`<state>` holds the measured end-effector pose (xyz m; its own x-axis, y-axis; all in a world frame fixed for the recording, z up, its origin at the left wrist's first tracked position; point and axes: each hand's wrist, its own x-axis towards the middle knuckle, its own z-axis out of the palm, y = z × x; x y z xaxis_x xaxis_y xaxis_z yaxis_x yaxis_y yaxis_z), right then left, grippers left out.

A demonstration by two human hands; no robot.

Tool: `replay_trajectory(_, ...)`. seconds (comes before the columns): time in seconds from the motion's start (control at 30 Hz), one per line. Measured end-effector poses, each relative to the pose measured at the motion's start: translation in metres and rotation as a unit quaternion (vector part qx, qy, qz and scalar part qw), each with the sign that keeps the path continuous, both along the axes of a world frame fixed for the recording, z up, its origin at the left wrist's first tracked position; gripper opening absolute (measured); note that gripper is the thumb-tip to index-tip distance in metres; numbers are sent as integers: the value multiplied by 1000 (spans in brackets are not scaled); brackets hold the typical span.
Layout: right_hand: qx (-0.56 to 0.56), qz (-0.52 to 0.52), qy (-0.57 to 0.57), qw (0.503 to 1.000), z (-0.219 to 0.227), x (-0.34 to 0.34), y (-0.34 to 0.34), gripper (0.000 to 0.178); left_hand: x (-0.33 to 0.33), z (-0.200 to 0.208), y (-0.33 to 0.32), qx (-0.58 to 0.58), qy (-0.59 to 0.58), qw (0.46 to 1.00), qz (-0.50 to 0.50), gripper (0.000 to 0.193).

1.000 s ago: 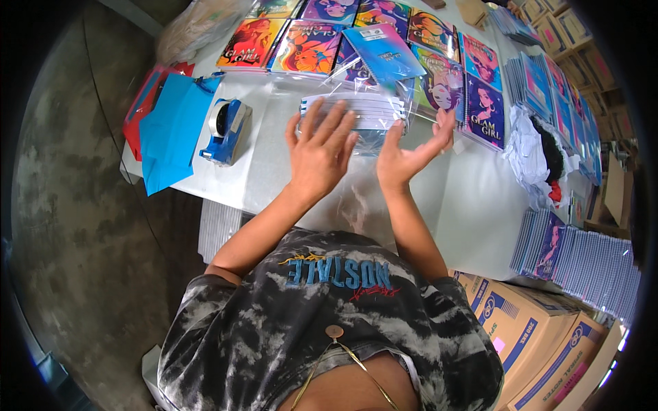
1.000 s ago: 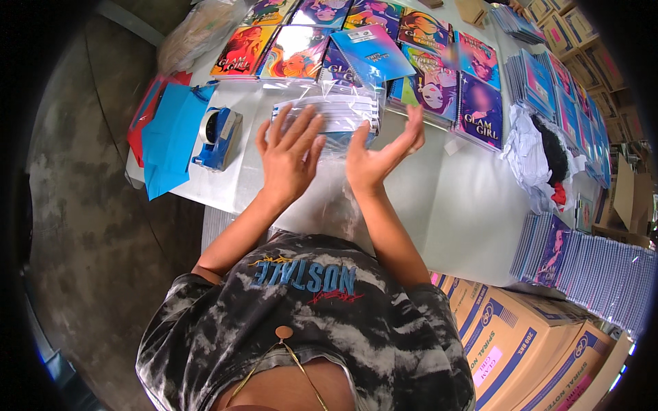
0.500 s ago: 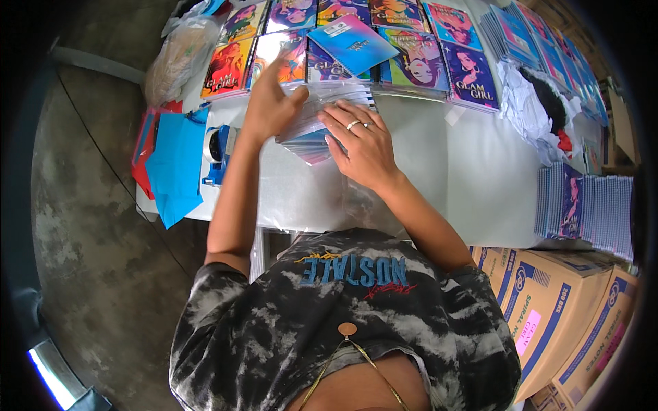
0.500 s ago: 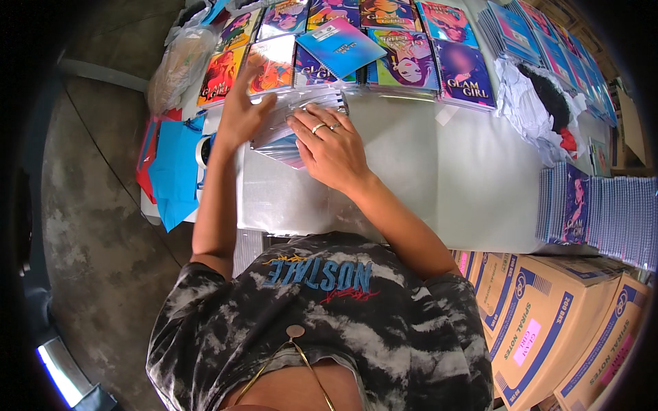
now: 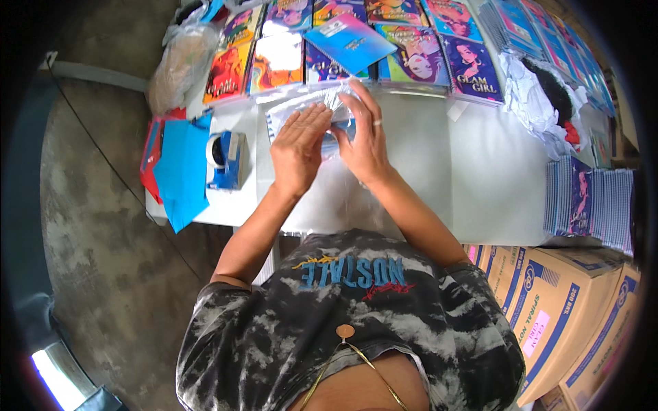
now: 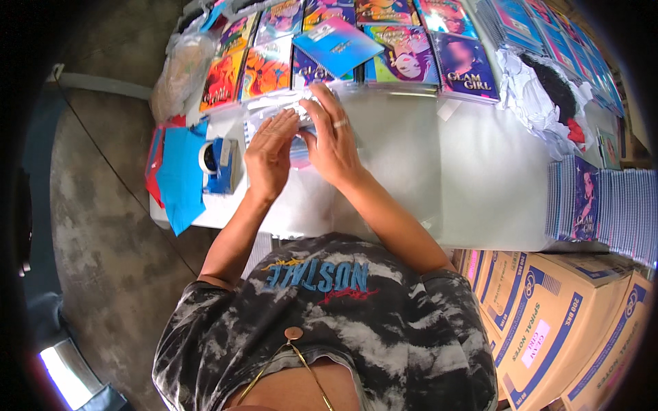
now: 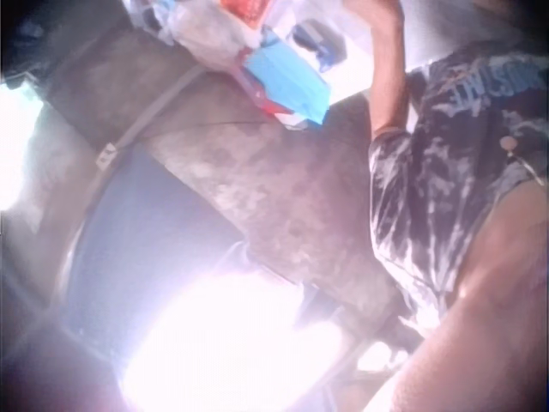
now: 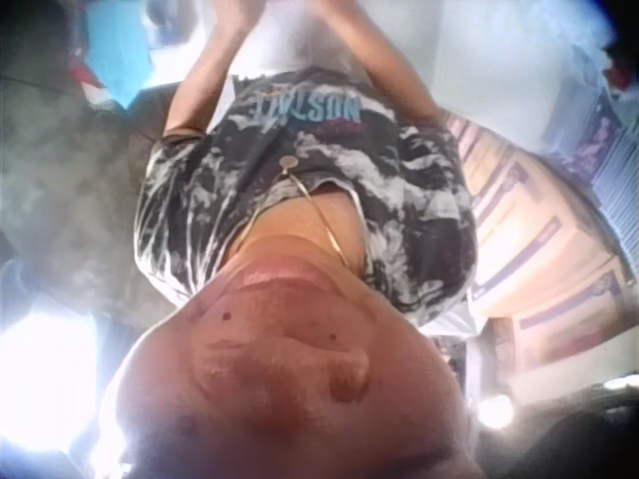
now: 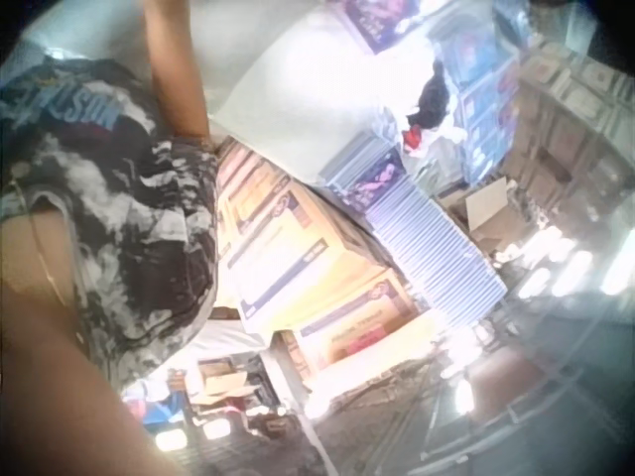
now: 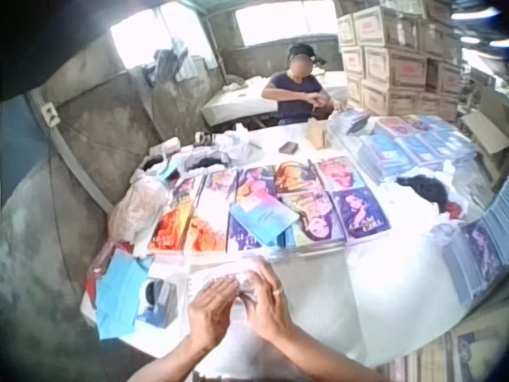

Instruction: The person repeatedly picks up stacks of spiral-bound notebooks, places them into clear plastic bags, and seals the bags using a handheld tape dispenser. The packaged notebooks are then stacked on the table.

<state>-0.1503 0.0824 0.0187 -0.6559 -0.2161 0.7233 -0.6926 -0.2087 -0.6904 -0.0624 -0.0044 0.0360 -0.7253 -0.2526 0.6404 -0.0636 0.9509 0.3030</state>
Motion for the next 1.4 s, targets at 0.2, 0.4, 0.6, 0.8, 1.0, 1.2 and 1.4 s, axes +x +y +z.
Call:
replay_trajectory(0.2, 114, 17, 164, 980, -17, -14, 4, 18, 25, -10, 7, -42, 39, 998, -13, 30)
replay_trajectory(0.4, 119, 35, 198, 972, -20, -23, 9, 16, 126, -1, -92, 90, 31, 913, 397, 30)
replay_trajectory(0.6, 118, 50, 208, 970, -23, -22, 7, 22, 202, -42, -181, 578, -305, 677, 338, 36)
replay_trajectory(0.8, 135, 37, 202, 969, -22, -21, 7, 21, 254, -71, -174, 824, 70, 563, 0, 30)
replay_trajectory(1.0, 145, 38, 199, 969, -18, -16, 5, 19, 298, -126, -167, 148, -197, 845, 474, 24)
replay_trajectory(1.2, 136, 38, 195, 971, -22, -20, 8, 19, 85, 36, -36, 578, 194, 791, 52, 36)
replay_trajectory(1.4, 159, 43, 200, 966, -19, -22, 8, 28, 22, -9, 46, 711, 0, 694, 115, 30)
